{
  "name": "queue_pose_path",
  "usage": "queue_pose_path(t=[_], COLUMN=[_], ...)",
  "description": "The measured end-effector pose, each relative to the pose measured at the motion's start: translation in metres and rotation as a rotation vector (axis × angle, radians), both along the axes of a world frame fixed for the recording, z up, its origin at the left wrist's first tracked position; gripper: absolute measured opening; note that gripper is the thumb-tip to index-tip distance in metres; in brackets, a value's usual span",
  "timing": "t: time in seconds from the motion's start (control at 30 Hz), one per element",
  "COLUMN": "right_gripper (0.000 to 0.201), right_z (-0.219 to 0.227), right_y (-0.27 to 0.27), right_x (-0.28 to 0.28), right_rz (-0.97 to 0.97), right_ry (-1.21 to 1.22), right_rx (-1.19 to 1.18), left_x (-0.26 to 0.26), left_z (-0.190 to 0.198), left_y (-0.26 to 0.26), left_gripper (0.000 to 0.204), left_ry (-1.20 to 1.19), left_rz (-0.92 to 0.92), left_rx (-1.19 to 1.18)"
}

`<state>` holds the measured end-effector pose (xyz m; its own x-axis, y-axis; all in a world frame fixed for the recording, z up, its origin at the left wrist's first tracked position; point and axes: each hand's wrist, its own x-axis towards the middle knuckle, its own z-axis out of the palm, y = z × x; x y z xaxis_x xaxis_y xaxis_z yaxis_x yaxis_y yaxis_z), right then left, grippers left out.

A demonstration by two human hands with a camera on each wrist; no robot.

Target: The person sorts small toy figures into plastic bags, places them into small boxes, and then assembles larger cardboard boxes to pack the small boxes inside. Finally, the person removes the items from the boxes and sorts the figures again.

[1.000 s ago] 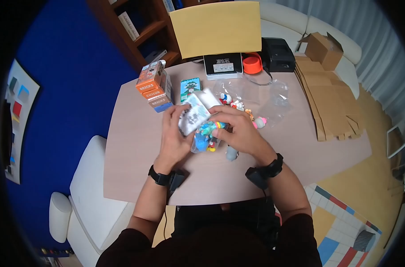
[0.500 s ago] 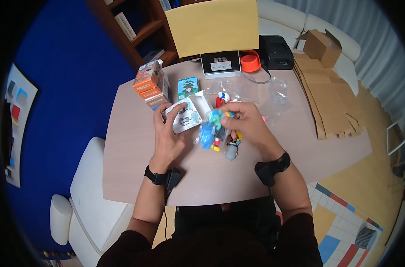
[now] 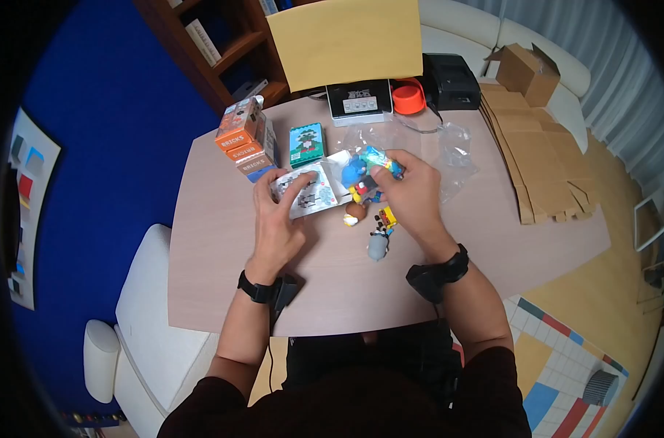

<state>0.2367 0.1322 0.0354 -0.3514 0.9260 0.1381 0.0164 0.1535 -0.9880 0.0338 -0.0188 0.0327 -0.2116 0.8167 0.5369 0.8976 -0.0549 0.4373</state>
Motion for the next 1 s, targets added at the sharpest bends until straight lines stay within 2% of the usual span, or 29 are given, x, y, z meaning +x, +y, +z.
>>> queue_pose_path(t=[0.1, 0.17, 0.27, 0.67, 0.87, 1.0], right_gripper=[0.037, 0.035, 0.034, 0.032, 0.033, 0.036], right_z=[-0.001, -0.008, -0.011, -0.005, -0.012, -0.01], right_y=[-0.003, 0.0, 0.003, -0.007, -0.007, -0.009], right_x=[-0.003, -0.005, -0.005, -0.009, -0.008, -0.007], right_rz=[-0.055, -0.049, 0.042, 0.06, 0.099, 0.036], right_ry=[-0.019, 0.157, 0.232, 0.469, 0.353, 0.225], right_rx=[0.053, 0.023, -0.111, -0.192, -0.127, -0.074], left_x=[0.002, 0.003, 0.007, 0.007, 0.006, 0.004], left_z=[0.0, -0.002, -0.001, -0.002, -0.005, -0.006], left_y=[0.0, 0.0, 0.0, 0.0, 0.001, 0.001], left_gripper=[0.09, 0.09, 0.09, 0.091, 0.091, 0.09], left_ry=[0.027, 0.03, 0.012, 0.044, -0.079, -0.043], left_rz=[-0.018, -0.043, -0.048, -0.059, -0.007, 0.039], left_rx=[-0.018, -0.004, -0.001, 0.0, 0.108, 0.099])
